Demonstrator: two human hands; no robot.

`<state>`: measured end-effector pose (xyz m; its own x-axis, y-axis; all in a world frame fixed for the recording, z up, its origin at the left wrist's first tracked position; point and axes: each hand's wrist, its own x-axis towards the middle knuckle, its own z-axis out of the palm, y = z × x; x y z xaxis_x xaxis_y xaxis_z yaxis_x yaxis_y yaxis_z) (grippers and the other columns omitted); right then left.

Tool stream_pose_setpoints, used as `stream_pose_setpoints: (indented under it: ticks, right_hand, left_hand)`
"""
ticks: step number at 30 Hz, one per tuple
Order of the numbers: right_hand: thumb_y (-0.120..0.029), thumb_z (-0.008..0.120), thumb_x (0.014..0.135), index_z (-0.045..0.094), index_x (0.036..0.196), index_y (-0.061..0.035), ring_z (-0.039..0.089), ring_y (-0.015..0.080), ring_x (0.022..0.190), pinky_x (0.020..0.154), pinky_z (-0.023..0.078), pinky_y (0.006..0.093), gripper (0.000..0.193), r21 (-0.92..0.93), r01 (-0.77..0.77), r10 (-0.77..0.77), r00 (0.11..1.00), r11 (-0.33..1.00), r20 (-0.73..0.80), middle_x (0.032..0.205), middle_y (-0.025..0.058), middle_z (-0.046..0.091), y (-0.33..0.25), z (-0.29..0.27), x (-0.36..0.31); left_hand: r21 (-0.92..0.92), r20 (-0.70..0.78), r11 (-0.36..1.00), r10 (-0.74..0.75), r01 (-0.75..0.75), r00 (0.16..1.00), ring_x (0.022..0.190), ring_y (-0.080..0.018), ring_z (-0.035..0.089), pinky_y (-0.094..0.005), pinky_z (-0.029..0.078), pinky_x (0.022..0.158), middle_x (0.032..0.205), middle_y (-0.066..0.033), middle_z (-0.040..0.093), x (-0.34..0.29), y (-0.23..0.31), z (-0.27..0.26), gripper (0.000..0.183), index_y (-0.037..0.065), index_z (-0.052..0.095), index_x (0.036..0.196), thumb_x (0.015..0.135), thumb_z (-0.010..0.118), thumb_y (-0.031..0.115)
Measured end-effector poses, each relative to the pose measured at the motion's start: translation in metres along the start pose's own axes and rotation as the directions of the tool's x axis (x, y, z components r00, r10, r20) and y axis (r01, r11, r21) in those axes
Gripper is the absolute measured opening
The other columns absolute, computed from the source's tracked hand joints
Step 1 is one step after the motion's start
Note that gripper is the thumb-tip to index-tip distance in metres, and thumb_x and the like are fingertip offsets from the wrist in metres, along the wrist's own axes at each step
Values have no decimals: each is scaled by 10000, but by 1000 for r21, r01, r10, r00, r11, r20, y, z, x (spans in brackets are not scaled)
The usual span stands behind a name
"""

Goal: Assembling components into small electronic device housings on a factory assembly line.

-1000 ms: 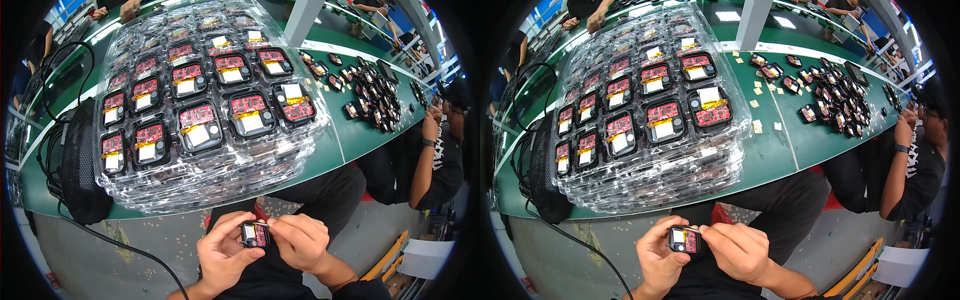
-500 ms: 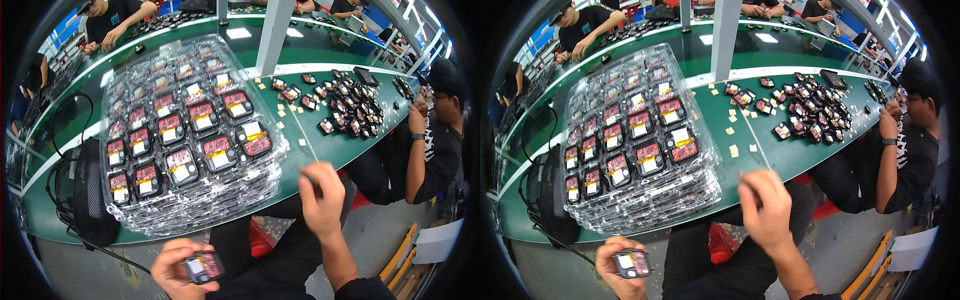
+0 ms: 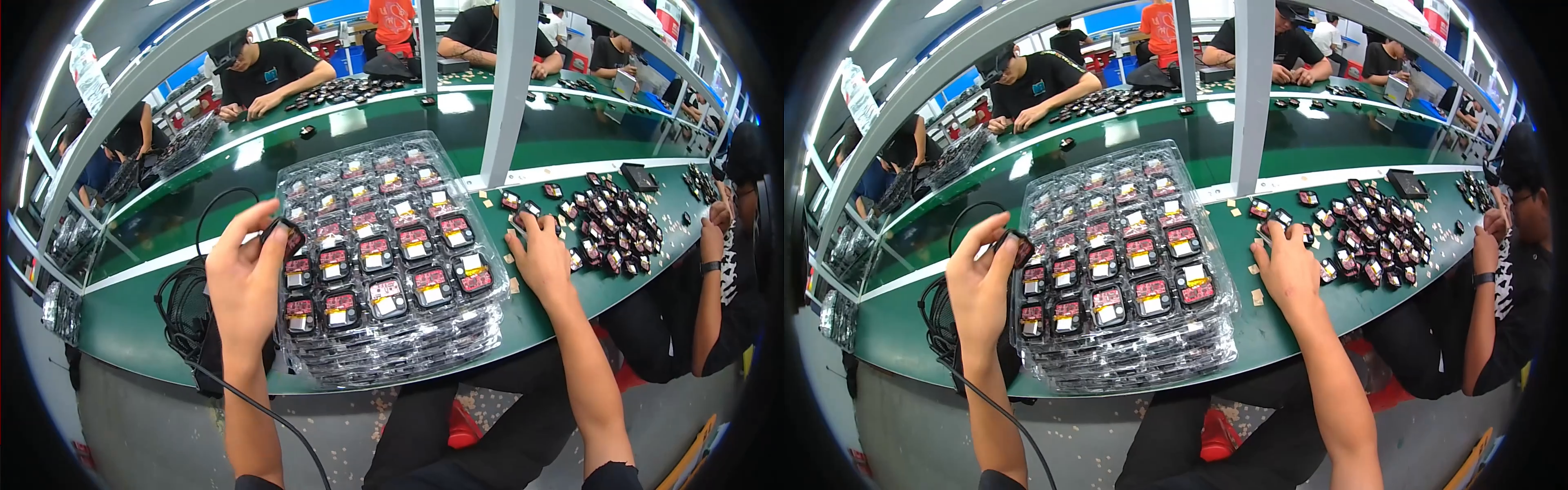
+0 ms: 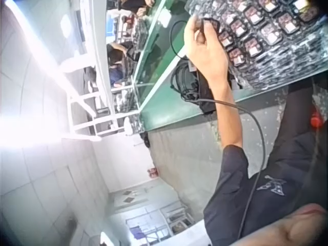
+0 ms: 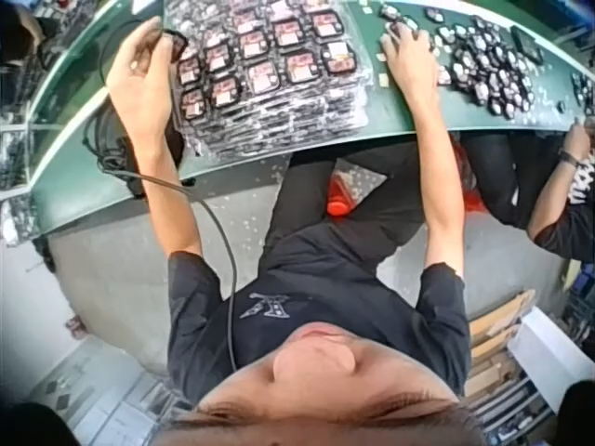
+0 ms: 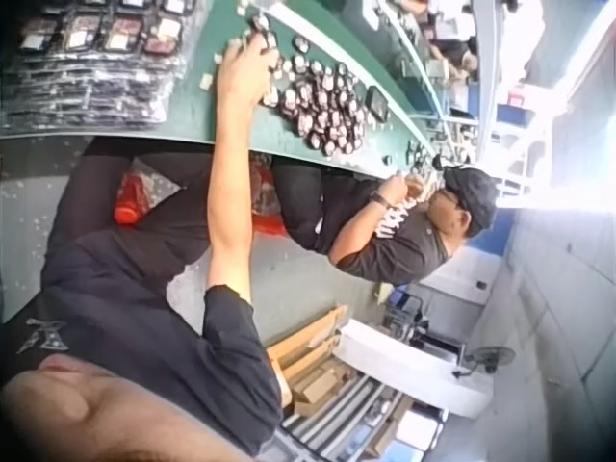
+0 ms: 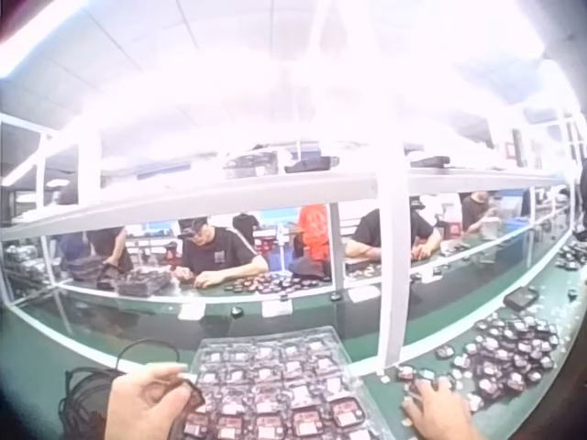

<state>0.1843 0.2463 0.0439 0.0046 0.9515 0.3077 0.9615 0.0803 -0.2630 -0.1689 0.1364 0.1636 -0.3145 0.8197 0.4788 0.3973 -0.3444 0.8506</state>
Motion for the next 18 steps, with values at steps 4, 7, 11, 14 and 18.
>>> stream_pose_setpoints:
  ticks: [4, 7, 11, 14, 18]
  right_hand:
    - [-335, 663, 949, 590, 1172, -117, 699, 434, 805, 684, 567, 523, 320, 26, 9, -9, 1000, 1000, -14, 1164, 195, 580, -4, -4, -16]
    - [-305, 669, 948, 591, 1142, -119, 691, 443, 781, 667, 560, 522, 280, 51, 34, -32, 999, 998, -31, 1144, 184, 588, -4, -12, -33]
    - [-251, 653, 959, 582, 1119, -99, 682, 443, 780, 659, 550, 526, 231, 68, 70, -69, 997, 995, -23, 1181, 152, 604, -3, -19, -55]
    - [-220, 645, 964, 574, 1110, -82, 680, 434, 786, 660, 548, 523, 213, 65, 106, -104, 994, 992, -39, 1208, 131, 616, 0, -21, -66]
    - [-189, 646, 958, 562, 1110, -63, 676, 423, 798, 663, 546, 511, 215, 51, 104, -102, 994, 993, -43, 1203, 117, 633, -1, -23, -71]
  left_hand:
    - [95, 32, 995, -22, 19, 999, 871, -100, 657, -239, 530, 787, 983, -69, 665, 35, -33, -13, 239, -71, 639, 1175, 943, 654, -17]
    - [209, 113, 976, -91, 66, 989, 889, -135, 676, -283, 530, 827, 959, -96, 707, 44, -53, -15, 198, -58, 672, 1096, 915, 693, 17]
    - [482, 117, 873, 14, -69, 993, 956, -201, 677, -337, 488, 969, 1010, -103, 720, 41, -57, -16, 155, -40, 724, 992, 864, 735, 46]
    - [459, 149, 875, 94, -153, 984, 997, -242, 680, -344, 494, 940, 1052, -140, 717, 39, -60, -19, 194, -42, 747, 1003, 851, 765, 75]
    - [497, 180, 835, 166, -235, 970, 989, -242, 681, -339, 496, 929, 1055, -135, 717, 39, -58, -16, 177, -27, 756, 1000, 848, 763, 63]
